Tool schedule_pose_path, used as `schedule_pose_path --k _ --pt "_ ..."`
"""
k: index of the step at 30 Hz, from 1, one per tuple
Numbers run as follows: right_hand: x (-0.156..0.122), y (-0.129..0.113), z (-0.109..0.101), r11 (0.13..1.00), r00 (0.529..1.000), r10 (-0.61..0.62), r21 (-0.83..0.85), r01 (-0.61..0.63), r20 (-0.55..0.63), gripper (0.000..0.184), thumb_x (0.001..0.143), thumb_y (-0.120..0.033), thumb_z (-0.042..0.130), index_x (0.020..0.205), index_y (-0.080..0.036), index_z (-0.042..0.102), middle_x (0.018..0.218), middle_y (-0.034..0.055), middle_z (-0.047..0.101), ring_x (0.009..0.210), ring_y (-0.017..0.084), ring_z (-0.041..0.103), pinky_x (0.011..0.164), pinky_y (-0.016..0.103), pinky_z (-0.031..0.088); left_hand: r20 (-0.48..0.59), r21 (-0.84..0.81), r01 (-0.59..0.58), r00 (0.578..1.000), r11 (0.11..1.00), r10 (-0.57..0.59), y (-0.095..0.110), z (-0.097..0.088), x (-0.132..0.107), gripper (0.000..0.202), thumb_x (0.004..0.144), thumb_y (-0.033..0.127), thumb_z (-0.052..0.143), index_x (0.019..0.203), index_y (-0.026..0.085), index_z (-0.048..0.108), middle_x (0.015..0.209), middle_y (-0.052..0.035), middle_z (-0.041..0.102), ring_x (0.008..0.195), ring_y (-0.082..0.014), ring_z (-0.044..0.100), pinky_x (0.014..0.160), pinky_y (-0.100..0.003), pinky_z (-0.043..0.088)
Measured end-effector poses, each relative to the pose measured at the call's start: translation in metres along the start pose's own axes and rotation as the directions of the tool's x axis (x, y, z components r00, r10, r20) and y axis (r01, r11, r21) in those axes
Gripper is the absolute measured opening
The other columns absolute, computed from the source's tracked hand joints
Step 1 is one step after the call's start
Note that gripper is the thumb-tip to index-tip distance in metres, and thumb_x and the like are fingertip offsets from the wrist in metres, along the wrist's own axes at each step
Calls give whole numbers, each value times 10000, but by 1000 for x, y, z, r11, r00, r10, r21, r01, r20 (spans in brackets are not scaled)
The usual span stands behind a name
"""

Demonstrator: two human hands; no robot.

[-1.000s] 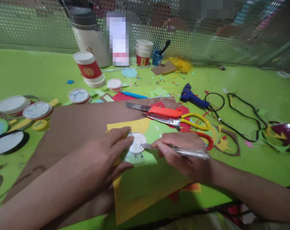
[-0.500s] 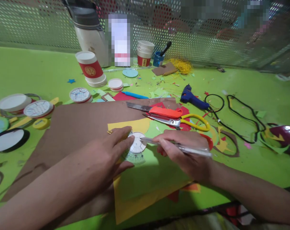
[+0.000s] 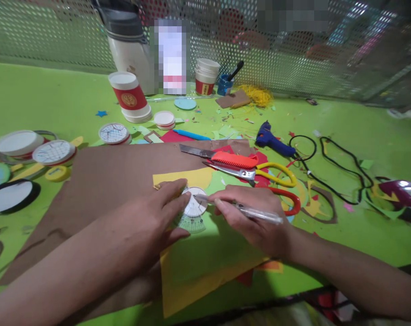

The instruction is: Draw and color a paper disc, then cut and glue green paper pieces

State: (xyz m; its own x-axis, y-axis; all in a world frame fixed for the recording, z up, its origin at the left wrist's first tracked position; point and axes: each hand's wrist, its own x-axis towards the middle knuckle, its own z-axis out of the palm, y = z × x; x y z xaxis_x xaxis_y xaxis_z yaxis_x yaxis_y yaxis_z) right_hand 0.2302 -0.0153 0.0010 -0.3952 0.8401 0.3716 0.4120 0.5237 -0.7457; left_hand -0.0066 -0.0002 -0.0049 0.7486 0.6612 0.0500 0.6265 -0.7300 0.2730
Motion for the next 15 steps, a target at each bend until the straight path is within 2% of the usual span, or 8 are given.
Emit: schedule_pose_path --k 4,10,15 --pt "0 0 1 1000 1000 -22 -13 22 0 195 912 -110 551 883 -42 731 773 69 727 701 93 659 712 148 485 22 3 6 1000 1000 -6 0 0 -1 487 915 361 565 1335 119 518 1378 -200 531 1115 -352 630 903 -486 551" --pt "0 2 2 998 998 -53 -19 52 -26 191 908 -113 564 901 -31 737 771 74 729 695 96 658 697 157 485 -16 11 4 1000 1000 -3 2 1 0 448 921 337 562 1321 137 530 1373 -181 543 1097 -335 641 884 -464 556" --pt "0 3 2 998 998 -61 -17 61 -27 188 903 -102 566 906 -29 739 773 75 731 703 98 661 702 159 487 0 -2 30 1000 1000 -30 3 -1 0 475 906 352 581 1328 139 534 1398 -181 531 1094 -350 647 875 -467 564"
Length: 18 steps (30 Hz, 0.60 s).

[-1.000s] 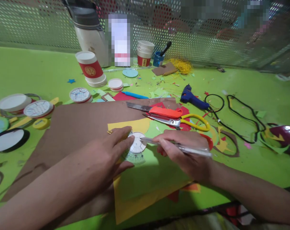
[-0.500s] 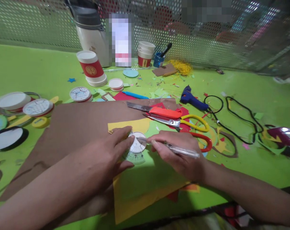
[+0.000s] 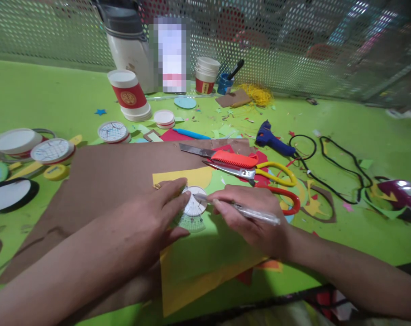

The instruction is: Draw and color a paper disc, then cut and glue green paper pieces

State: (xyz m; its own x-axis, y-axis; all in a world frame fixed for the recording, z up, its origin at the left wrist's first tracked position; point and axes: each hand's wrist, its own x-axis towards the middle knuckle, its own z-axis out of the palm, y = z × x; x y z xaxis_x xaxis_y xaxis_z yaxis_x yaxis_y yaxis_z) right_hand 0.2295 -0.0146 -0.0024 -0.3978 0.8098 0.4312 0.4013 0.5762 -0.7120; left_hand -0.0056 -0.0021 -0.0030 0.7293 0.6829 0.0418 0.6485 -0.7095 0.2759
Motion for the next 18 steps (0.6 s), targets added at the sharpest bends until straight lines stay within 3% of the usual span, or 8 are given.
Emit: schedule_pose_path --k 9,18 --pt "0 -1 0 1000 1000 -19 -20 19 -7 186 902 -101 564 916 -30 735 777 80 734 700 109 667 693 181 492 -27 50 -65 997 997 66 -3 3 0 465 917 365 563 1306 113 534 1346 -198 556 1079 -341 647 876 -472 567" --pt "-1 -1 -1 999 1000 -15 -49 16 15 174 909 -111 566 927 -56 730 775 59 724 706 103 657 707 179 485 -13 33 -43 999 999 43 -2 1 1 467 916 364 569 1318 131 528 1372 -181 540 1094 -336 643 891 -461 560"
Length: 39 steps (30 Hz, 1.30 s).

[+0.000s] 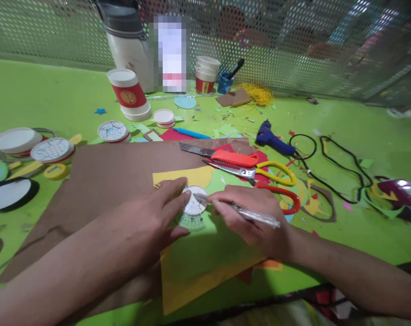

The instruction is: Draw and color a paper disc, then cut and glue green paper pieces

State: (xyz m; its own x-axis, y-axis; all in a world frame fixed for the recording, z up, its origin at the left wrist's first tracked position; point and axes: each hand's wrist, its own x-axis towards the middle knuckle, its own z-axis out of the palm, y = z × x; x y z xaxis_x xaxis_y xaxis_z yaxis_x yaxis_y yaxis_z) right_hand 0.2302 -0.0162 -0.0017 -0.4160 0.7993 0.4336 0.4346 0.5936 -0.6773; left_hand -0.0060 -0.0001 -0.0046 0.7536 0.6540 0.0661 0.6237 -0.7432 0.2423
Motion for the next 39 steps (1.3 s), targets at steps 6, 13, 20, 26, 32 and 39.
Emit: schedule_pose_path --k 6,13,20,26,32,39 --pt "-1 -1 -1 1000 1000 -16 -10 16 15 175 915 -110 549 919 -68 718 781 65 726 708 115 657 701 198 483 -19 6 3 1000 1000 -2 1 1 -1 480 906 395 578 1305 131 532 1346 -174 558 1056 -336 652 873 -470 556" --pt "-1 -2 -4 999 998 -41 19 40 45 161 920 -114 515 919 -129 675 754 52 697 657 135 616 629 240 466 -2 21 24 1000 999 -24 3 -1 -1 468 909 362 575 1322 147 530 1377 -172 545 1097 -331 640 894 -453 553" --pt "-1 -3 -6 996 997 -55 66 52 46 171 927 -111 496 882 -129 660 681 29 630 594 115 559 583 234 427 -5 -17 -3 1000 1000 3 -1 0 1 462 906 384 567 1306 155 544 1336 -165 571 1063 -335 653 872 -479 564" --pt "-2 -3 -7 996 998 -51 72 48 44 173 929 -133 504 858 -138 662 655 19 613 576 115 541 571 236 419 -3 19 -6 1000 1000 6 -1 1 0 455 902 341 585 1300 124 539 1350 -196 554 1077 -336 648 871 -463 565" --pt "-3 -4 -7 997 998 -55 55 53 38 179 934 -143 499 870 -148 666 651 13 626 568 112 547 563 233 433 9 9 -1 1000 1000 1 1 -4 1 408 905 313 591 1273 140 553 1320 -181 578 1025 -313 670 844 -452 571" --pt "-1 -2 -6 1000 1000 -2 3 2 -3 133 906 -135 566 952 -135 691 819 56 723 712 130 658 687 226 504 52 -16 19 998 1000 -18 0 -4 0 414 933 376 530 1294 172 536 1375 -168 544 1042 -329 669 853 -491 573"
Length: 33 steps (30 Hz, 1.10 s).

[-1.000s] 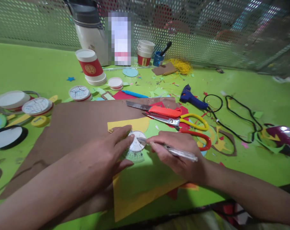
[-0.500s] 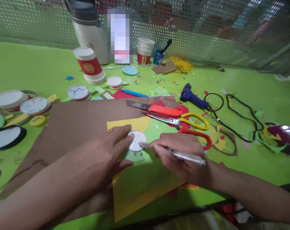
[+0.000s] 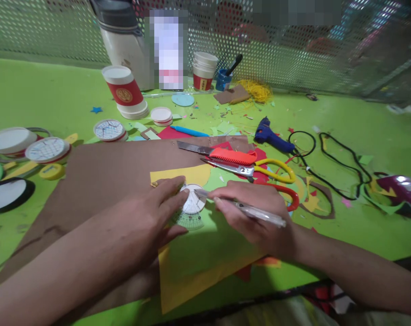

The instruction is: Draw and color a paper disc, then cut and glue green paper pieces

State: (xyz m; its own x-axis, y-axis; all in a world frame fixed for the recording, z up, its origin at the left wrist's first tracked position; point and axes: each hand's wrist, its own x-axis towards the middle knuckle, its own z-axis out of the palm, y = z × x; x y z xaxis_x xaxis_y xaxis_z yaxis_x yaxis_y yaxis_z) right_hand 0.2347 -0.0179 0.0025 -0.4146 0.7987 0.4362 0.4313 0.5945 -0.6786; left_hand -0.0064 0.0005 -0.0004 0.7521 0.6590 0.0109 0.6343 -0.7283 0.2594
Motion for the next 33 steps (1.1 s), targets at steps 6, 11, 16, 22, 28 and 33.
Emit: schedule_pose_path --k 6,11,16,22,28,33 --pt "3 3 7 999 999 -41 21 41 8 155 905 -130 555 957 -103 699 841 80 743 734 141 674 708 232 524 -21 24 23 1000 999 -22 2 1 0 372 950 317 492 1295 185 535 1363 -150 561 1025 -319 674 861 -474 557" --pt "1 2 8 998 998 -55 -5 55 2 149 905 -124 555 938 -113 700 820 64 739 707 130 661 697 221 513 -24 42 19 1000 999 -18 3 1 -1 414 924 388 545 1285 184 536 1379 -167 550 1032 -329 668 870 -482 554" --pt "2 -2 6 999 998 -40 -30 41 41 163 918 -136 519 934 -141 682 791 56 717 682 137 634 671 243 499 -7 30 35 999 999 -35 3 1 -2 394 938 359 522 1297 196 512 1385 -146 538 1055 -322 658 887 -477 543" --pt "1 -6 2 997 996 -69 -18 70 54 165 919 -124 503 893 -159 662 682 23 639 595 124 550 595 240 453 -53 44 -10 999 999 13 2 4 -2 446 924 373 544 1321 175 498 1329 -164 563 1013 -319 662 853 -466 548" --pt "0 -5 -1 997 996 -74 42 72 56 164 925 -124 500 876 -161 652 655 11 609 573 115 527 572 239 433 -24 56 -17 1000 998 19 0 5 0 428 928 354 535 1307 156 506 1346 -177 542 1042 -322 651 855 -465 555" --pt "-1 -7 -3 997 996 -70 47 68 57 157 913 -112 523 842 -136 661 634 9 591 558 107 497 572 231 423 -13 30 -22 1000 999 22 1 2 1 425 929 379 522 1291 157 518 1336 -175 548 1036 -327 659 839 -466 566"
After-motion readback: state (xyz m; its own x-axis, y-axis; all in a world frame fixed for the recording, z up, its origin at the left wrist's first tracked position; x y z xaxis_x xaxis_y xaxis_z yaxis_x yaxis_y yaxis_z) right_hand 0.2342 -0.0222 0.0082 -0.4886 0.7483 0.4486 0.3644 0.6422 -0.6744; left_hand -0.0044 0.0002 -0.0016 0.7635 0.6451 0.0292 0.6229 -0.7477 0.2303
